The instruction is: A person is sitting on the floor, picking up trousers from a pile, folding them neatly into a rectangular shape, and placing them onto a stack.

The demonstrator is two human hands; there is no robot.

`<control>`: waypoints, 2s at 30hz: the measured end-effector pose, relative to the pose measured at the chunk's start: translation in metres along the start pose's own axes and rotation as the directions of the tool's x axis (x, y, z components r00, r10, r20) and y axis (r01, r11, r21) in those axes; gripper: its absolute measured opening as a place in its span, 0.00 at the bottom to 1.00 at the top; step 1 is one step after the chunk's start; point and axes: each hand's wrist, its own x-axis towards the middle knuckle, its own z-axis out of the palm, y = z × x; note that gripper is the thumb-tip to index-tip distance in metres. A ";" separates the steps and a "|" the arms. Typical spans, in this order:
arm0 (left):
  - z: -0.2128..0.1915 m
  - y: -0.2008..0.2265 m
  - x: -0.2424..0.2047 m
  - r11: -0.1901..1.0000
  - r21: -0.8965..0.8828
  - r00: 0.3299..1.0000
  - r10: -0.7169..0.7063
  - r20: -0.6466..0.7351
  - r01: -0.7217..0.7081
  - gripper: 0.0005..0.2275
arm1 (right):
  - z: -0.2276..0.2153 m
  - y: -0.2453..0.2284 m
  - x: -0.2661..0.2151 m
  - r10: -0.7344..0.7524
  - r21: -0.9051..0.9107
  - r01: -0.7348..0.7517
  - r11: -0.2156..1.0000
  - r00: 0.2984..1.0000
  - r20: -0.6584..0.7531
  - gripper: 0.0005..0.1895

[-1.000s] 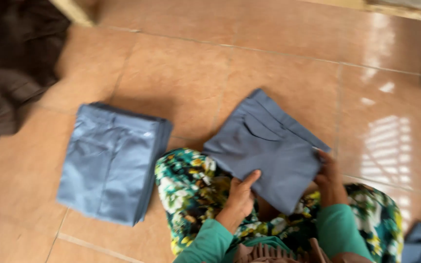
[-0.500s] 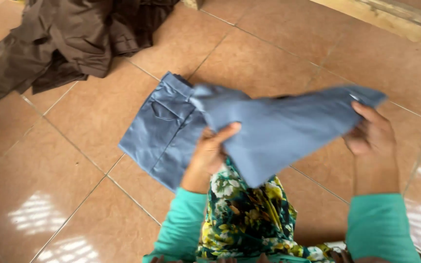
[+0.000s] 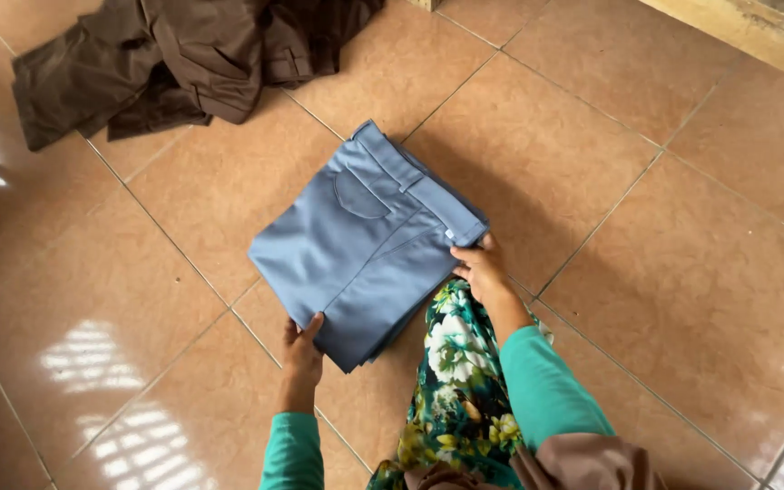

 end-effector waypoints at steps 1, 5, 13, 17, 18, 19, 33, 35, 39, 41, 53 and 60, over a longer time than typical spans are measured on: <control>0.000 -0.005 0.005 1.000 -0.008 1.000 0.025 -0.001 -0.025 0.24 | -0.001 -0.003 0.002 -0.019 -0.026 0.019 0.999 1.000 0.004 0.43; -0.017 -0.044 0.039 0.994 -0.039 0.995 0.098 -0.022 -0.099 0.21 | -0.010 0.001 0.030 -0.060 -0.078 0.057 0.995 0.998 -0.029 0.35; 0.008 -0.039 -0.012 0.990 -0.014 0.986 0.140 -0.090 -0.142 0.28 | -0.014 -0.004 0.030 -0.128 -0.133 0.121 0.984 0.991 -0.047 0.30; -0.026 -0.088 0.044 0.848 0.184 0.835 0.525 -0.163 -0.497 0.38 | -0.015 -0.001 0.032 -0.214 -0.247 0.199 0.948 0.976 -0.038 0.38; 0.001 -0.053 0.018 0.849 0.184 0.838 0.523 -0.159 -0.495 0.38 | -0.020 -0.003 0.035 -0.215 -0.247 0.198 0.948 0.976 -0.042 0.38; 0.023 -0.020 -0.015 0.724 0.398 0.760 0.643 -0.093 -0.563 0.33 | -0.026 -0.004 0.038 -0.295 -0.439 0.243 0.865 0.954 -0.054 0.44; 0.186 -0.048 -0.018 -0.220 0.749 0.543 0.567 0.619 -0.625 0.26 | -0.001 -0.001 -0.018 -0.495 -0.741 0.405 -0.536 0.560 0.664 0.40; 0.189 -0.054 -0.018 -0.257 0.764 0.562 0.547 0.620 -0.592 0.28 | -0.006 0.006 -0.013 -0.494 -0.739 0.405 -0.538 0.559 0.666 0.39; 0.199 -0.056 -0.027 -0.268 0.755 0.553 0.544 0.631 -0.599 0.27 | -0.018 0.003 -0.006 -0.535 -0.759 0.376 -0.531 0.546 0.644 0.36; 0.211 -0.061 -0.028 -0.287 0.716 0.490 0.566 0.663 -0.637 0.28 | -0.027 -0.006 -0.005 -0.594 -0.795 0.376 -0.476 0.529 0.606 0.39; 0.301 -0.146 -0.095 -0.410 0.494 0.243 0.527 0.814 -0.766 0.25 | -0.177 -0.012 -0.007 -0.777 -0.944 0.120 -0.307 0.541 0.321 0.37; 0.309 -0.184 -0.094 -0.428 0.443 0.235 0.455 0.859 -0.788 0.26 | -0.210 -0.009 -0.015 -0.813 -0.961 0.046 -0.271 0.524 0.255 0.40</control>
